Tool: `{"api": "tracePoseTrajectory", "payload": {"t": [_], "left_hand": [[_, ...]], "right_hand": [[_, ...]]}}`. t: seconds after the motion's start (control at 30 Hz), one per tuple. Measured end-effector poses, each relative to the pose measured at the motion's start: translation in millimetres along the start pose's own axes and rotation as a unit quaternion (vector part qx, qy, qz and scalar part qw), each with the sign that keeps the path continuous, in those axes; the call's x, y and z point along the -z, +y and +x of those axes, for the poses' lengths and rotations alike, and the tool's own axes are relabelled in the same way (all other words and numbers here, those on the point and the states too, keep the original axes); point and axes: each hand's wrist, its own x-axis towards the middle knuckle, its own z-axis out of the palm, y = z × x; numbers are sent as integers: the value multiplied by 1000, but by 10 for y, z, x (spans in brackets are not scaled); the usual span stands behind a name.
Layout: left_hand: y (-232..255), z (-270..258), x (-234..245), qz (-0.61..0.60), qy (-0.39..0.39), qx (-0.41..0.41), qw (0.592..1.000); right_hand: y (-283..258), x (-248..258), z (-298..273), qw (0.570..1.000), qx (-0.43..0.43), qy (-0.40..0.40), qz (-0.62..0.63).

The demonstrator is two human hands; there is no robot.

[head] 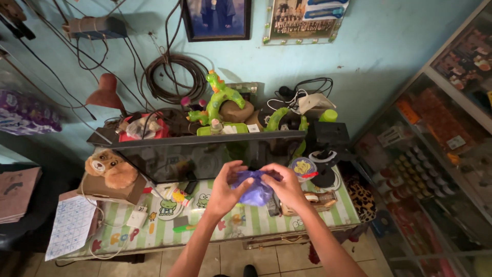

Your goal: The recorder is sorting and handling various small objects, including electronics and toys, in a cluttered room.

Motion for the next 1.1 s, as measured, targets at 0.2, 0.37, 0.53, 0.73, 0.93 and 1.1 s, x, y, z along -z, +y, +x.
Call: {"api": "tracePoseTrajectory", "payload": {"t": [0.2,0.37,0.53,0.73,0.93,1.1], "left_hand": [[132,45,-111,32,-70,105,991],[-25,49,-111,-14,-20,34,999],[34,-23,29,8,-10,55,998],[281,-179,163,-39,-90,97,990],[92,-468,172,-41,-60,124,990],[160,-559,122,-15,18,109,994]], "right_hand": [[-121,33,-76,998,60,-10,-7],[-349,-44,-209,996,54,-27,70],[-269,-224,-278,997,66,12,-47],[-69,-302,-422,990,18,85,-108],[-76,-437,-664,992,12,108,-60],[-303,-472,-828,998,-46,30,23]]}}
